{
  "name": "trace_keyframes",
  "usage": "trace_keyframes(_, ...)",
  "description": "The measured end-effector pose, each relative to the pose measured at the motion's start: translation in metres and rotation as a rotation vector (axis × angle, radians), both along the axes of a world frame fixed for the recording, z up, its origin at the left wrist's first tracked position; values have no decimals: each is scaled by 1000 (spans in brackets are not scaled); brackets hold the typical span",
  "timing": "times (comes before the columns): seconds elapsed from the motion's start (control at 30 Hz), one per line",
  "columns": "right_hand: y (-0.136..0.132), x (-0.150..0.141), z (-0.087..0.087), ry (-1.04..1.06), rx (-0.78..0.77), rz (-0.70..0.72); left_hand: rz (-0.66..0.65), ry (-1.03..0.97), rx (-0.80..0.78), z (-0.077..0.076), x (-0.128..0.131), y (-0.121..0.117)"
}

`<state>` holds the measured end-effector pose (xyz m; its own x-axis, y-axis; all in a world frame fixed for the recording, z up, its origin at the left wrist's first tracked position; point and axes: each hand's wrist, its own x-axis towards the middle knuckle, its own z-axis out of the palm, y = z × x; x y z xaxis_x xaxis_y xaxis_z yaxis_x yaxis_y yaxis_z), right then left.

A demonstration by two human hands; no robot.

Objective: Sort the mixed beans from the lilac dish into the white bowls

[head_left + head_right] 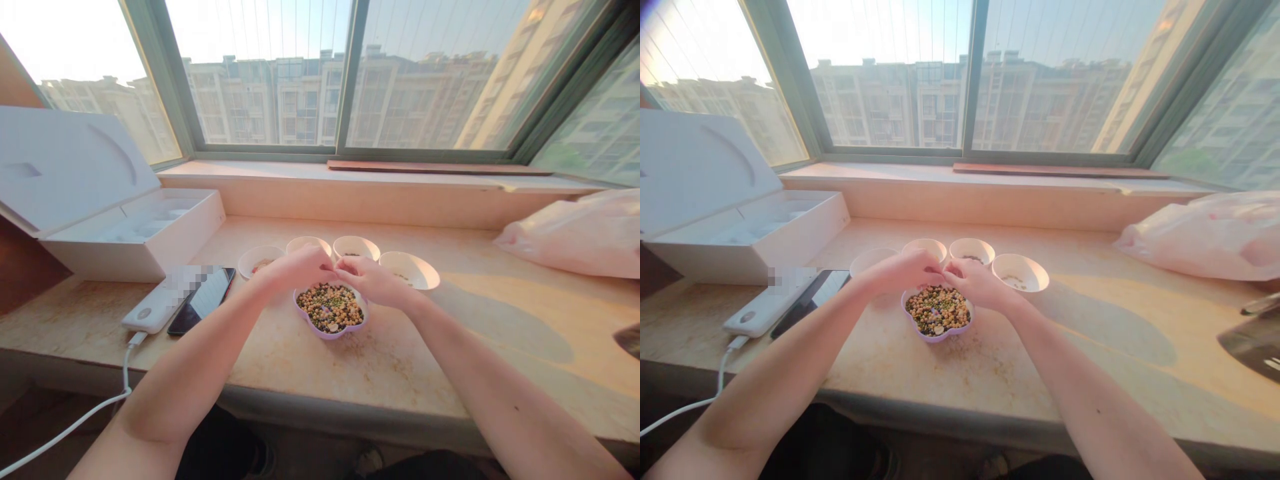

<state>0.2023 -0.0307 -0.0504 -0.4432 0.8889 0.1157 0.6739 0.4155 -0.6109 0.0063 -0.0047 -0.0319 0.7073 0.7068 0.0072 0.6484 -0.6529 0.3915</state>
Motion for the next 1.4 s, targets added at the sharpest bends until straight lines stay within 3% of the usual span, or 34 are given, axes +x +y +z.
trace_keyframes(0.17,-1,-4,-2,153,-65,-79,57,-63,100,7,-3,0)
trace_keyframes(0.27,-3,-5,-4,104,7,-108,191,-17,225,10,-8,3)
trace_keyframes(0.4,-9,-7,-5,-107,80,96,380,96,282,5,-17,14)
trace_keyframes(0.53,-16,-12,-2,-227,25,334,437,148,270,0,-22,22)
trace_keyframes(0.63,-18,-16,1,-277,18,404,444,164,267,0,-22,22)
trace_keyframes(1.07,-11,-21,-6,-343,-93,199,445,167,251,-8,-24,31)
trace_keyframes(1.4,-10,-17,-9,-296,-17,227,454,141,313,-11,-26,35)
